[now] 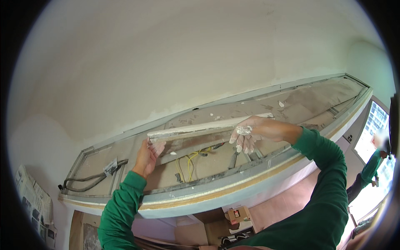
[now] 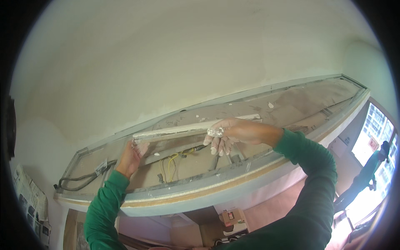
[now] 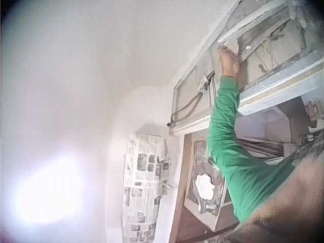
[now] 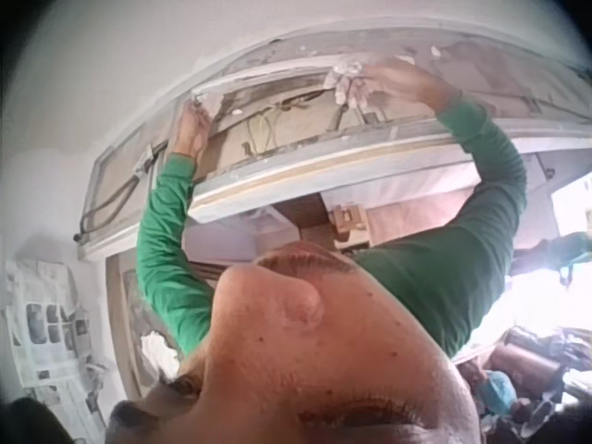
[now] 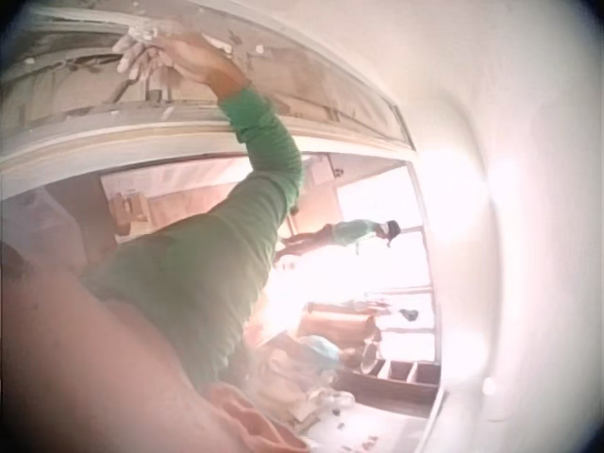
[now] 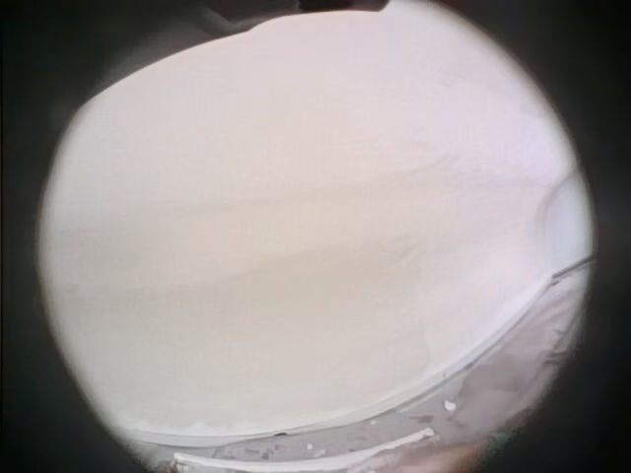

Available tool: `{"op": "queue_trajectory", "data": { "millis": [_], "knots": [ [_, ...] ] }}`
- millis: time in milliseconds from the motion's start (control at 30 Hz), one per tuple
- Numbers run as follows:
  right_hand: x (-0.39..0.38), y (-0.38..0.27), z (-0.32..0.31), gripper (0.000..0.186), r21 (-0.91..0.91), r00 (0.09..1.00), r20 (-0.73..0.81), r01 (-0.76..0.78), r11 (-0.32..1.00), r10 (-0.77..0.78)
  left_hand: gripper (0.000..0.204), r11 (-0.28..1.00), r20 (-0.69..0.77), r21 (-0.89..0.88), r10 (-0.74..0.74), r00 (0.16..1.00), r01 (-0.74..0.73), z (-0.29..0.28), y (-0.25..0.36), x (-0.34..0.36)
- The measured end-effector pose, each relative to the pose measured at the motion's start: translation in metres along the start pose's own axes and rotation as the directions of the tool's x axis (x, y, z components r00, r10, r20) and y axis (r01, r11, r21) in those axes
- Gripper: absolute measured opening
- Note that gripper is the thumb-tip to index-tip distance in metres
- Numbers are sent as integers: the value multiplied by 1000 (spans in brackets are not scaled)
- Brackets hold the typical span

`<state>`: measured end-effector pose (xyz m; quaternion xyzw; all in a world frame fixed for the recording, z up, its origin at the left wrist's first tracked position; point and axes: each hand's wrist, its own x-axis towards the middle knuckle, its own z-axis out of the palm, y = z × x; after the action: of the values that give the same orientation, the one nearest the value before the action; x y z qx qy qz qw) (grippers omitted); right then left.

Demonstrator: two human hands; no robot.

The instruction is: The person applies plaster to a wall using a trowel and a hawk. They repeatedly scoop plaster from the hawk and spread it onto the wall surface, smoothing it with the trowel.

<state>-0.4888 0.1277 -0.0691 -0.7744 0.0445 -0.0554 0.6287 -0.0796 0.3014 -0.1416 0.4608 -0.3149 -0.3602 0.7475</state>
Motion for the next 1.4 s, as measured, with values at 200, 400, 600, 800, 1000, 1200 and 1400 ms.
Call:
{"op": "queue_trajectory", "data": {
  "millis": [200,400,600,800,1000,1200,1400],
  "knots": [
    [-44,-7,110,54,106,864,446,207,973,-232,38,994,4,-40,-99,995,100,-6,-1,5],
    [-4,56,197,46,69,720,629,323,944,-292,47,962,23,-194,-190,982,191,-7,4,9],
    [50,89,234,27,115,733,658,125,985,-170,59,971,-96,-172,-185,978,166,-35,59,-62],
    [74,127,278,31,-28,665,746,-5,1000,24,51,932,-20,363,-13,1000,20,-45,145,-178],
    [143,140,337,28,73,500,865,-40,997,-43,49,585,-277,804,210,938,107,-49,229,-344],
    [240,136,445,31,128,582,771,253,959,-256,44,121,-570,813,368,735,570,-119,215,-523],
    [344,132,565,65,-170,663,661,589,790,-352,62,114,-915,248,353,194,962,-167,152,-697]
  ]
}}
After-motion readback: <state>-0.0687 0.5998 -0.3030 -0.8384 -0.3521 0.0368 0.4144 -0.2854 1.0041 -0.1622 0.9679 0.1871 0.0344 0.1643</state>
